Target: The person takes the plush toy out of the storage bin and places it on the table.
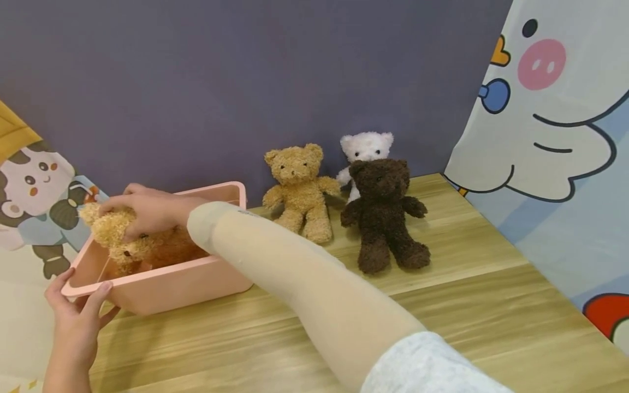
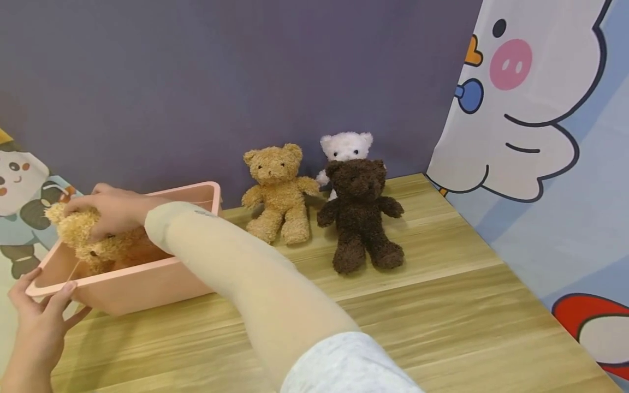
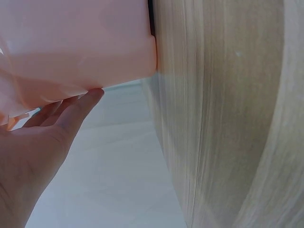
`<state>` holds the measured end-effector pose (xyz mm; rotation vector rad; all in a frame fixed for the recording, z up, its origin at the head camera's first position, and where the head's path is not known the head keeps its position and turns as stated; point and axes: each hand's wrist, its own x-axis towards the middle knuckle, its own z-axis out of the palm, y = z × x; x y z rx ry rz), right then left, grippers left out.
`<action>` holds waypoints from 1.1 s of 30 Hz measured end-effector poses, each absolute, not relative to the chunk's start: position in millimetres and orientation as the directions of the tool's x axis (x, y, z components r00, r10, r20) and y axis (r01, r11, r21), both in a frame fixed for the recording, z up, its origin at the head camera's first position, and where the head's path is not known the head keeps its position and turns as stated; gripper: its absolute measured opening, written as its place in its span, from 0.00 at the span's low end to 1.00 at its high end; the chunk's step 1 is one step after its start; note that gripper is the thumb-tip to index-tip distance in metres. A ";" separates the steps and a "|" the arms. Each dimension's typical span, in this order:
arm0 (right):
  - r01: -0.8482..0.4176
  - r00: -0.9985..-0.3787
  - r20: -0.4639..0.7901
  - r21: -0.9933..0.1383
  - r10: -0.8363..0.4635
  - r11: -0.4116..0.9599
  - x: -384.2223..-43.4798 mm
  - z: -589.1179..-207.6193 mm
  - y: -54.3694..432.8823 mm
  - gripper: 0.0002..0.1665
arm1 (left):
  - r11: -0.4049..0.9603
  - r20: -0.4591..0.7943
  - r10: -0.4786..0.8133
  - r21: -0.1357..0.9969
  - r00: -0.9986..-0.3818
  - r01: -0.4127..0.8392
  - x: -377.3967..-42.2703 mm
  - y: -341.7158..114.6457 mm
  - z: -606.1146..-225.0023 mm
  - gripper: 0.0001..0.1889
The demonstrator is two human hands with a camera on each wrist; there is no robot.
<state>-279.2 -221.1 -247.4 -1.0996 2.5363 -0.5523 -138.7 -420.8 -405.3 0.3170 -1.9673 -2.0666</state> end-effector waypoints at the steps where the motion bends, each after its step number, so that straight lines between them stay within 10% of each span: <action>1: -0.615 -0.654 -0.137 -0.477 -0.744 0.628 -278.9 -246.8 -221.1 0.43 | -0.039 0.020 -0.346 0.999 -0.938 0.036 -138.3 -421.0 -405.3 0.39; 33: -0.636 -0.735 0.377 -0.671 -0.564 0.381 -221.0 -228.1 -163.9 0.40 | 0.011 0.014 -0.321 1.000 -0.947 0.011 -136.1 -418.3 -400.6 0.40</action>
